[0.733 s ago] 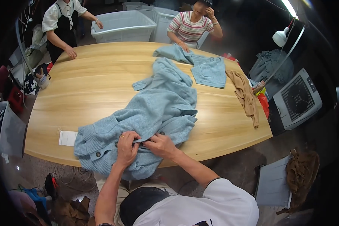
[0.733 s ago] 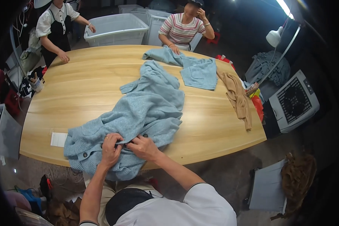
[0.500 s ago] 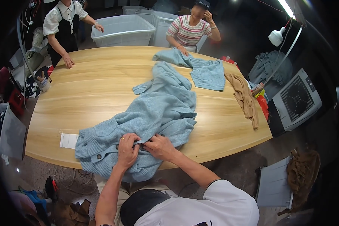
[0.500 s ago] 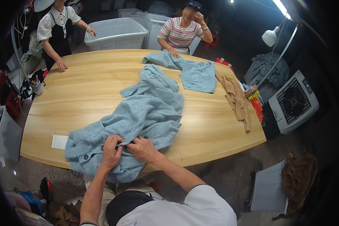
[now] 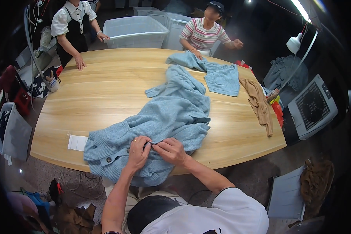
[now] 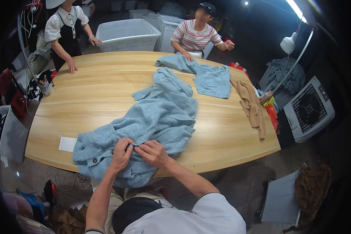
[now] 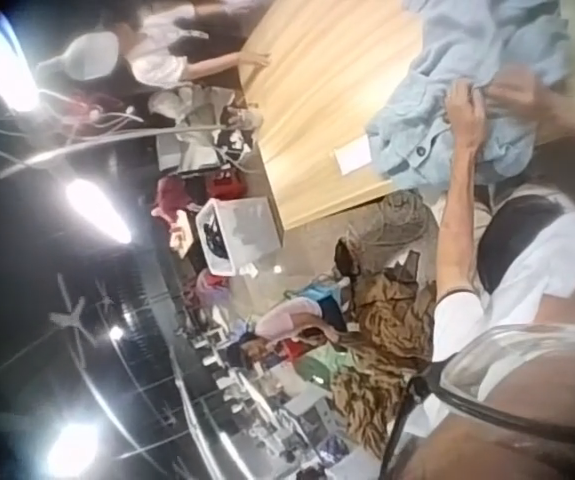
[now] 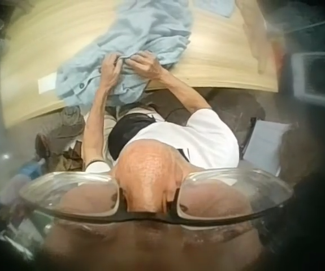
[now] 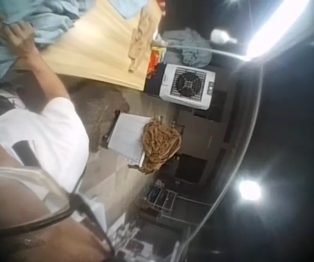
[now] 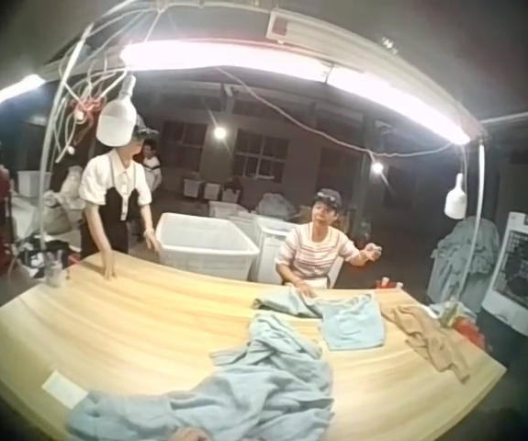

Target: Buttoning up light blue cardigans on a workbench in a factory setting.

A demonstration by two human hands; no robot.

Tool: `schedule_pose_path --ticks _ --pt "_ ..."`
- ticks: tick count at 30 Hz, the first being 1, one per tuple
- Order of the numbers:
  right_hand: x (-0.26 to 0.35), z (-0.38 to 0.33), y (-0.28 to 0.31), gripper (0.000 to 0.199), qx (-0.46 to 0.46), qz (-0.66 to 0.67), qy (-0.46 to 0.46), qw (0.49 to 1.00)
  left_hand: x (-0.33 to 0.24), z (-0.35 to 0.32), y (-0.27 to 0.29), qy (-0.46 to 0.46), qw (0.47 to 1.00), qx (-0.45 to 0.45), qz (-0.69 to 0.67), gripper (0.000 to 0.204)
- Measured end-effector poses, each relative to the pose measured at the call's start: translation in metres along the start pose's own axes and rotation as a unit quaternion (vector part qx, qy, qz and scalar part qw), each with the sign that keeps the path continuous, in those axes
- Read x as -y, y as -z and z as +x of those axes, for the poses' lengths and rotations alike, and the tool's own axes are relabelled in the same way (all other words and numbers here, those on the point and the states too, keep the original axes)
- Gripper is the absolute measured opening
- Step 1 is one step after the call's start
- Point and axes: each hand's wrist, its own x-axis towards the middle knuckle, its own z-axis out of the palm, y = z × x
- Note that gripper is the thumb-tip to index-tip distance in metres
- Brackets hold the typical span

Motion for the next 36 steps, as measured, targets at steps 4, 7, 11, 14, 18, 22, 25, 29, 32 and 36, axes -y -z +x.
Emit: schedule_pose_path --ticks 4,7,11,14,18,22,25,29,32,36 --pt "-0.007 0.002 -0.003 0.031 0.004 0.0 0.012 1.0 0.002 0.003 0.003 0.008 1.0 0.016 -0.002 0.009" --pt "-0.01 0.002 -0.006 0.03 0.021 0.004 0.017 1.0 0.007 0.004 0.005 0.024 0.999 0.026 -0.026 0.01" --pt "-0.004 0.023 0.011 0.025 0.014 -0.038 0.038 0.998 0.007 0.002 0.015 0.059 0.993 0.07 -0.069 0.014" --pt "-0.013 0.02 0.012 0.016 0.074 -0.001 0.026 0.997 0.004 0.003 0.022 0.048 0.99 0.096 -0.092 0.018" --pt "-0.017 0.007 0.009 0.009 0.173 0.101 -0.048 0.979 0.003 0.003 0.026 0.048 0.986 0.118 -0.108 0.019" --pt "-0.015 0.001 -0.008 0.014 0.1 0.198 -0.11 0.969 0.013 -0.002 0.02 0.059 0.989 0.061 -0.122 0.02" --pt "-0.012 -0.009 -0.016 0.018 0.081 0.206 -0.164 0.961 0.024 -0.005 0.013 0.043 0.992 0.026 -0.116 0.021" --pt "-0.013 0.001 -0.01 0.02 0.056 0.24 -0.193 0.95 0.013 0.0 0.009 0.017 0.995 -0.017 -0.098 0.017" --pt "-0.012 -0.001 -0.011 0.018 0.064 0.244 -0.234 0.939 0.015 -0.002 0.01 0.015 0.996 -0.007 -0.088 0.021" --pt "-0.001 -0.005 -0.003 0.015 0.07 0.247 -0.267 0.929 0.006 -0.008 0.009 0.037 0.991 0.004 -0.125 0.021"
